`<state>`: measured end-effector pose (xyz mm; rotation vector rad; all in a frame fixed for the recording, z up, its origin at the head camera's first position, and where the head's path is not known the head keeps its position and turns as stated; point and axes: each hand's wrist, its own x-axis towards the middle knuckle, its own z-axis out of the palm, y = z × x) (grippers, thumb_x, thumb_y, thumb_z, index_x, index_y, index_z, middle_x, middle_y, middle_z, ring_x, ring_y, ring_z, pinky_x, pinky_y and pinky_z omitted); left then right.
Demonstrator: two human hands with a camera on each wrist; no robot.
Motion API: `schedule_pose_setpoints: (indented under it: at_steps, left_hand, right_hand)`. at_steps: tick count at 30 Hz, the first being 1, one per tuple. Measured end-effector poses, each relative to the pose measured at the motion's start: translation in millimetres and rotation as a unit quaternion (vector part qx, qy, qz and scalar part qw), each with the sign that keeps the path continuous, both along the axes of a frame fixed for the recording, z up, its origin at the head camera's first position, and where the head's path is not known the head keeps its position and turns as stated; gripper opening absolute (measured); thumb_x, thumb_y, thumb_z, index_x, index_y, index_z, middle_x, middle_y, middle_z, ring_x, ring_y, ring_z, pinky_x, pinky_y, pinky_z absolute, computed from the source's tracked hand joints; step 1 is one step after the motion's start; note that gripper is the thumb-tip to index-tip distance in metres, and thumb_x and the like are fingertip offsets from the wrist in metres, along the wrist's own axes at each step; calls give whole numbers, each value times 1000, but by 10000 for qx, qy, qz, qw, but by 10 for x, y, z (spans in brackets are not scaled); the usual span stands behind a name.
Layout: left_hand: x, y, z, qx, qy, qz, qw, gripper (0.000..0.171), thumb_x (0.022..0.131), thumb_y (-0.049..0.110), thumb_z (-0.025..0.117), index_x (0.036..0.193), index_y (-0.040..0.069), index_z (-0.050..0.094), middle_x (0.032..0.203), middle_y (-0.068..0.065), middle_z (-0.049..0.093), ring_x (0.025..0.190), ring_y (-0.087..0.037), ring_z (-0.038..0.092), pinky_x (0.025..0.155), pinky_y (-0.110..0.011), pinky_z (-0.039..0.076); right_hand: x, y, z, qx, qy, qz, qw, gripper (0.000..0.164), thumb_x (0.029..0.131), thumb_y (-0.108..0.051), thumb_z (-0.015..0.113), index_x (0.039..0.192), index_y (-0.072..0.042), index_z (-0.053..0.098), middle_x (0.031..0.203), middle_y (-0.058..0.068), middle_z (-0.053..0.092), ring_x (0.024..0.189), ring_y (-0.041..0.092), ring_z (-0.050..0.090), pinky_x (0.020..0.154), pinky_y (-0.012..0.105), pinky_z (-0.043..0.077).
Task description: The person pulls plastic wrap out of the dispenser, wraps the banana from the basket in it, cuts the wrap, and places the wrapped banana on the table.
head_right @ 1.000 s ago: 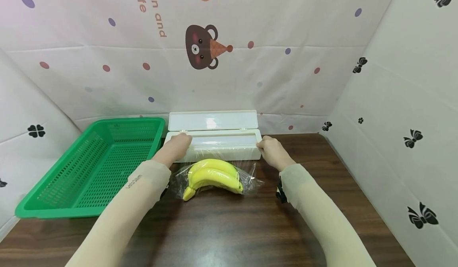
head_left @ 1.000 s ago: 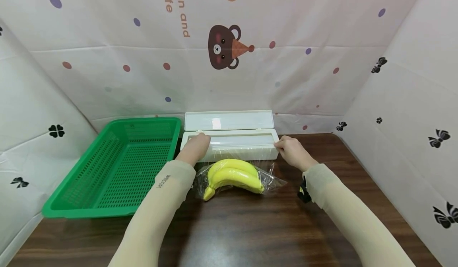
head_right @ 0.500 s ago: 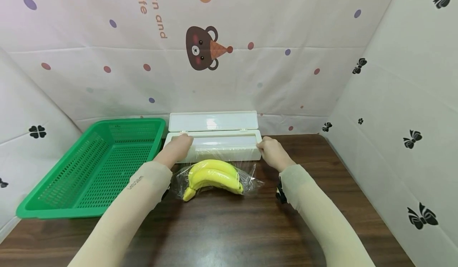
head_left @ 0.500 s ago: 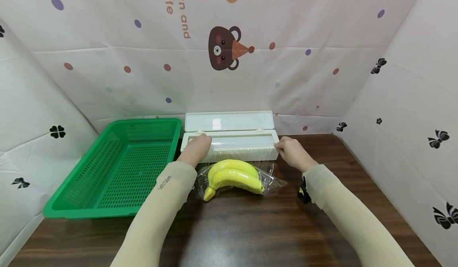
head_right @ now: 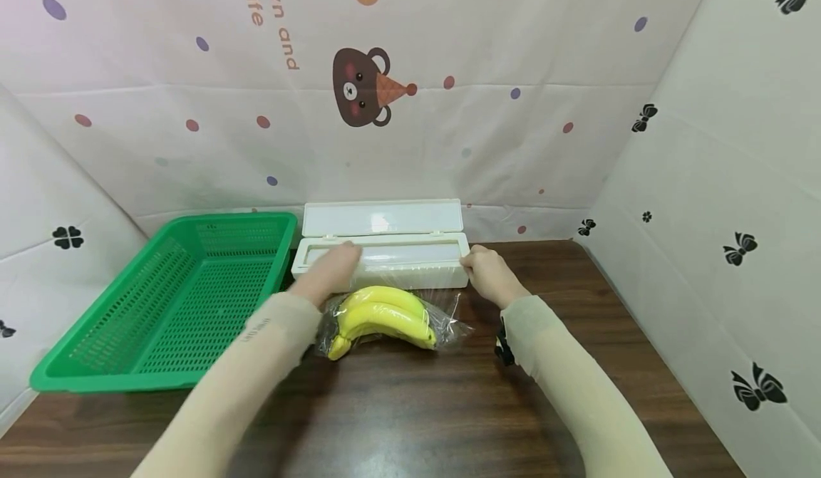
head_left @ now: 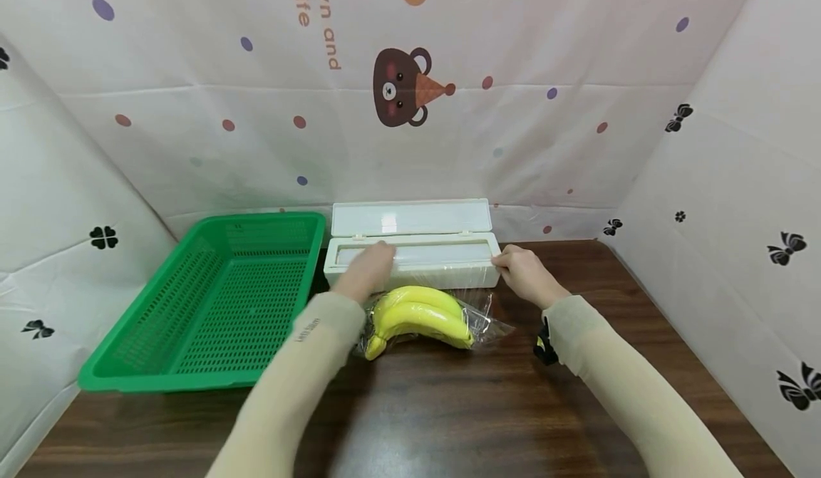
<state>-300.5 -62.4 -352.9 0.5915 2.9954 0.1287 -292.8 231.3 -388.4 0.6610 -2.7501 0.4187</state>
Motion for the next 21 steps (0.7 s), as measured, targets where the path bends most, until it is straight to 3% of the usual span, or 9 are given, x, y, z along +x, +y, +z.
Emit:
schedule_pose_setpoints:
  at_steps: [4,13,21]
  left_hand:
    - [44,257,4,-124,139,-440,9989,21,91,-7,49,106,2,61,102,-12,62,87,-21,59,79,-30,53]
    - [39,422,92,-130,239,-391,9989,17,91,-6,52,101,5,61,96,-7,61,83,-17,56,75,-26,52]
    - [15,468,85,17,-9,-319,9995,20,91,-5,51,107,5,60,102,-8,61,90,-18,58,84,-28,52]
  right_hand:
    - [49,-58,-71,-70,-118,149,9998,23,88,1,59,109,3,69,89,14,63,79,24,62,62,30,50]
    - [55,-20,-18,-128,102,70,9998,23,87,3,60,107,3,70,92,14,64,82,26,63,64,33,51]
    - [15,49,-19,-46,121,78,9999,21,87,2,61,106,4,70,88,13,63,77,23,62,59,29,48]
